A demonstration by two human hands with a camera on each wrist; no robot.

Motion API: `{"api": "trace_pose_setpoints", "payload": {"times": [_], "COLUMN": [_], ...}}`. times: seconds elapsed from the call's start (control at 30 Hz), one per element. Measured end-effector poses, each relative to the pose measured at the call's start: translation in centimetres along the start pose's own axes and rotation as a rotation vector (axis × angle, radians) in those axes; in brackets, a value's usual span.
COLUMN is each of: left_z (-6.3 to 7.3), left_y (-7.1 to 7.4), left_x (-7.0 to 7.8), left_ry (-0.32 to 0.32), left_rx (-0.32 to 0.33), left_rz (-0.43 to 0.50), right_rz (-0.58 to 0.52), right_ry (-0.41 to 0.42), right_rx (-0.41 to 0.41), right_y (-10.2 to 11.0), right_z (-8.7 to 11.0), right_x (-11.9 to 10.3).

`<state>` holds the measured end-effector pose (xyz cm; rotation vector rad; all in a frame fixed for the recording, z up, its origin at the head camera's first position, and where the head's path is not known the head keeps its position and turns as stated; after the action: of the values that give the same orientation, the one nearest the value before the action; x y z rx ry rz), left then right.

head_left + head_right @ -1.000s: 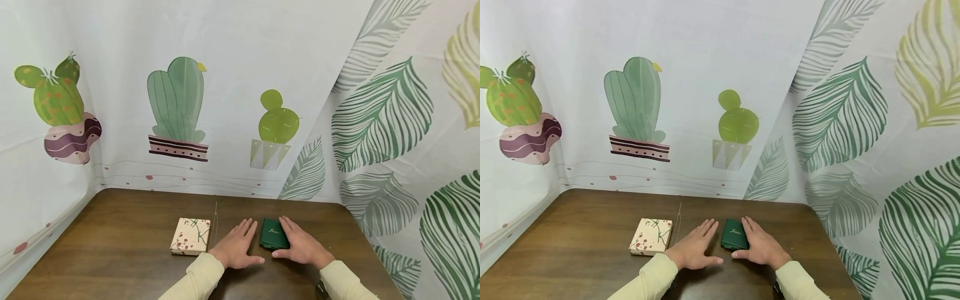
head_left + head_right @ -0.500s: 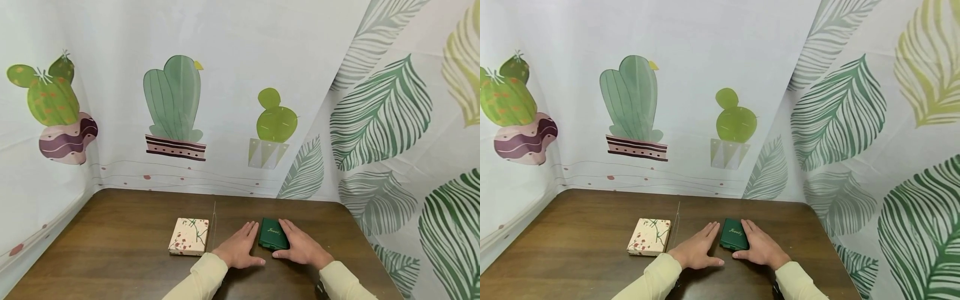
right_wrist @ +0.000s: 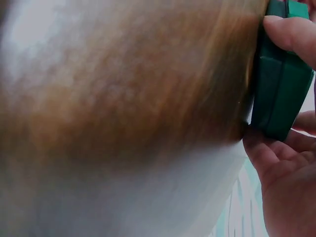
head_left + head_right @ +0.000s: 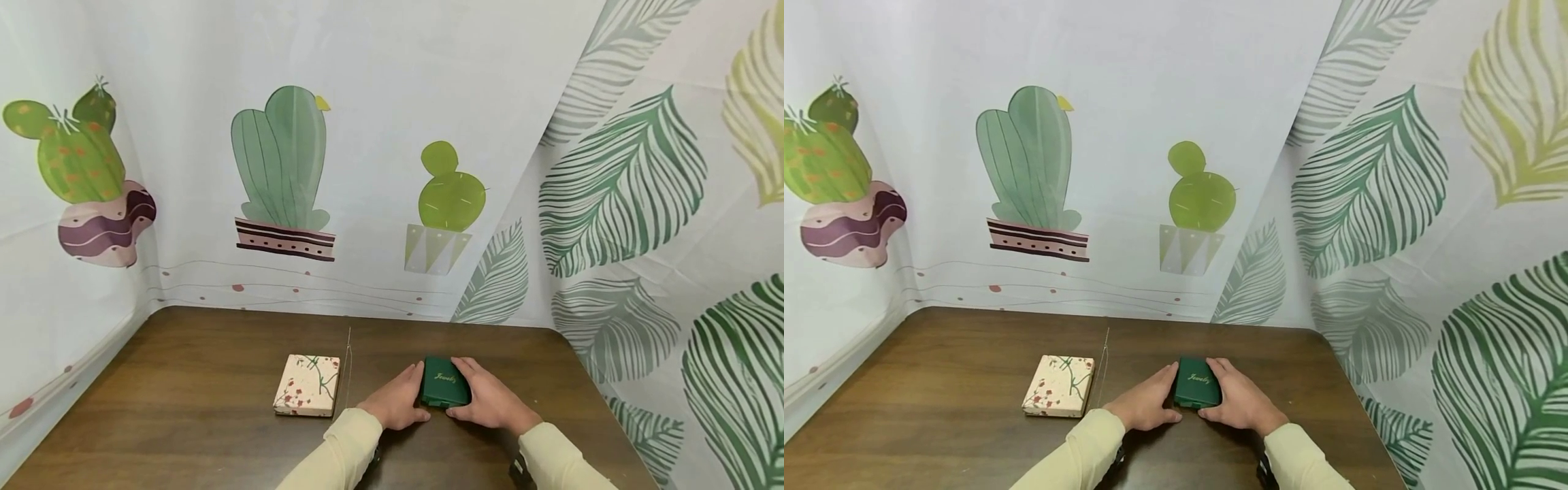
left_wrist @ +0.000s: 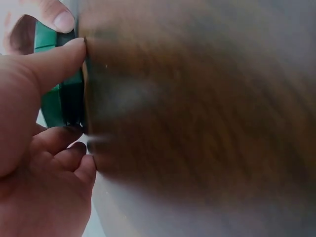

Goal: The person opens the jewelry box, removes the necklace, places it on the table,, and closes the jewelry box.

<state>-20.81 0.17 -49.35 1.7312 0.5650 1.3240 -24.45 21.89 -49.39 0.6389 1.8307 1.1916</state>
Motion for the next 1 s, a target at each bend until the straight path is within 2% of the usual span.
{"api": "trace_pose_setpoints", "payload": {"times": [0.23, 0.47, 0.7, 1.0], "left_z": [0.1, 0.0, 0.1, 0.9], "left_y": [0.3, 0.0, 0.2, 1.2], "left_x": [0.2, -0.3, -0.7, -0.8], "left_ry": [-0.038, -0.009, -0.052, -0.027], "left_rx": [0.041, 0.037, 0.068, 0.079], "left_rz": [0.067, 0.175, 0.263, 0.341], "right_rz": [-0.041, -0.068, -0.065, -0.084], "right_ry": [0.046, 0.061, 0.092, 0.092], "right_rx": [0.024, 0.029, 0.033, 0.022], "right_y": [0.2, 0.6, 1.3, 2.4], "right_z": [0.2, 0.4, 0.4, 0.5], "right_x": [-0.1, -0.6, -1.3, -2.3]}}
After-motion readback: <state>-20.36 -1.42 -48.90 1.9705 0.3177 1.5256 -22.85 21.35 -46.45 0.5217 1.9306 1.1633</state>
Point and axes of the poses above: each hand's wrist, its own z-axis away from the middle knuckle, its own y-axis out of the back of the hand, x = y × z, the point moved 2 cm from there along -z, towards the middle knuckle, and after that the axes turned 9 degrees about x, right-handed, at the moved point
